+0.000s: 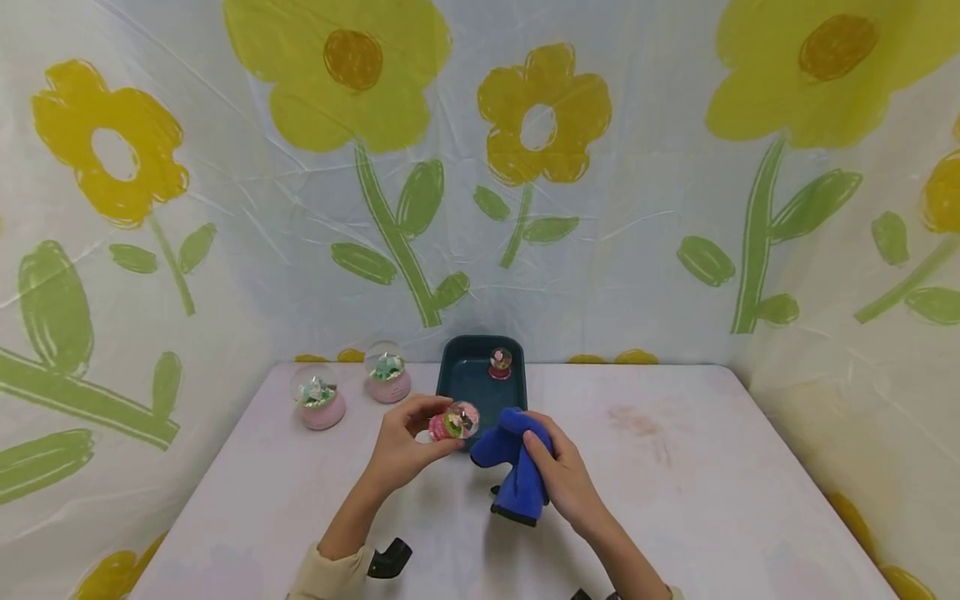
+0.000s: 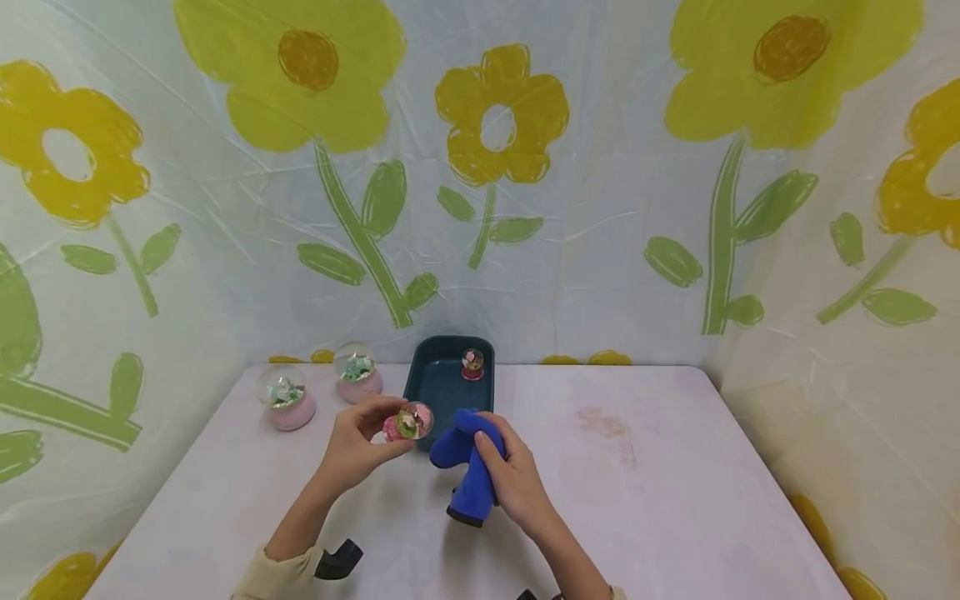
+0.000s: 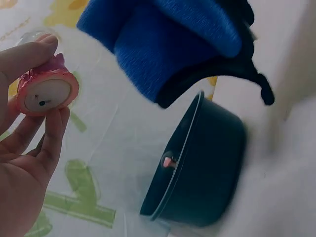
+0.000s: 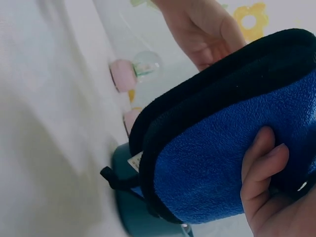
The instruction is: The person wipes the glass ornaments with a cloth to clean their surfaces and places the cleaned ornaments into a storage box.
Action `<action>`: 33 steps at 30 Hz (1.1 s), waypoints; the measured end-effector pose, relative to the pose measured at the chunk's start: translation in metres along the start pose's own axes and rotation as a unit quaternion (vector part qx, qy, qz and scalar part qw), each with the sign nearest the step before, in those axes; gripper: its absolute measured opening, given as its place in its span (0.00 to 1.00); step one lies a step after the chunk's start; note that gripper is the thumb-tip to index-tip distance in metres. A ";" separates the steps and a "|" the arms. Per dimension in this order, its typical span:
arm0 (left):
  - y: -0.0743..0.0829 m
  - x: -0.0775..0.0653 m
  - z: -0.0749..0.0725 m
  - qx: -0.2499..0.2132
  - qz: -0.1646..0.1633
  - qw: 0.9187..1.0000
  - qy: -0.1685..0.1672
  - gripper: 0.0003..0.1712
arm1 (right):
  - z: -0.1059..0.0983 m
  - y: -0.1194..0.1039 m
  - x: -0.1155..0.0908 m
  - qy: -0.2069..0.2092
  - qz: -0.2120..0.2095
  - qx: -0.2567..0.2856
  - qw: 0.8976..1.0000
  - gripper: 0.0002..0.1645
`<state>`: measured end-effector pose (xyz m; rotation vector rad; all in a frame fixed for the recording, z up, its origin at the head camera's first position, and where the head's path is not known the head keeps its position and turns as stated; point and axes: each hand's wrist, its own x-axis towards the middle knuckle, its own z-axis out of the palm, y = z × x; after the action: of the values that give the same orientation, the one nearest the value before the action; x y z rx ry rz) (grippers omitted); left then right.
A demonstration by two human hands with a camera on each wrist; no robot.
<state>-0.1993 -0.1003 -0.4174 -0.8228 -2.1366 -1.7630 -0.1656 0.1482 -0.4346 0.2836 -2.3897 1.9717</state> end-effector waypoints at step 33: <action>-0.019 -0.010 0.055 0.037 0.079 0.996 -0.014 0.19 | 0.024 0.008 -0.006 0.064 -0.193 -0.155 0.967 0.24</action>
<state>-0.1928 -0.0525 -0.4510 -0.9730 -2.0783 -1.5942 -0.1583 0.1266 -0.4480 0.5401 -2.2987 1.3866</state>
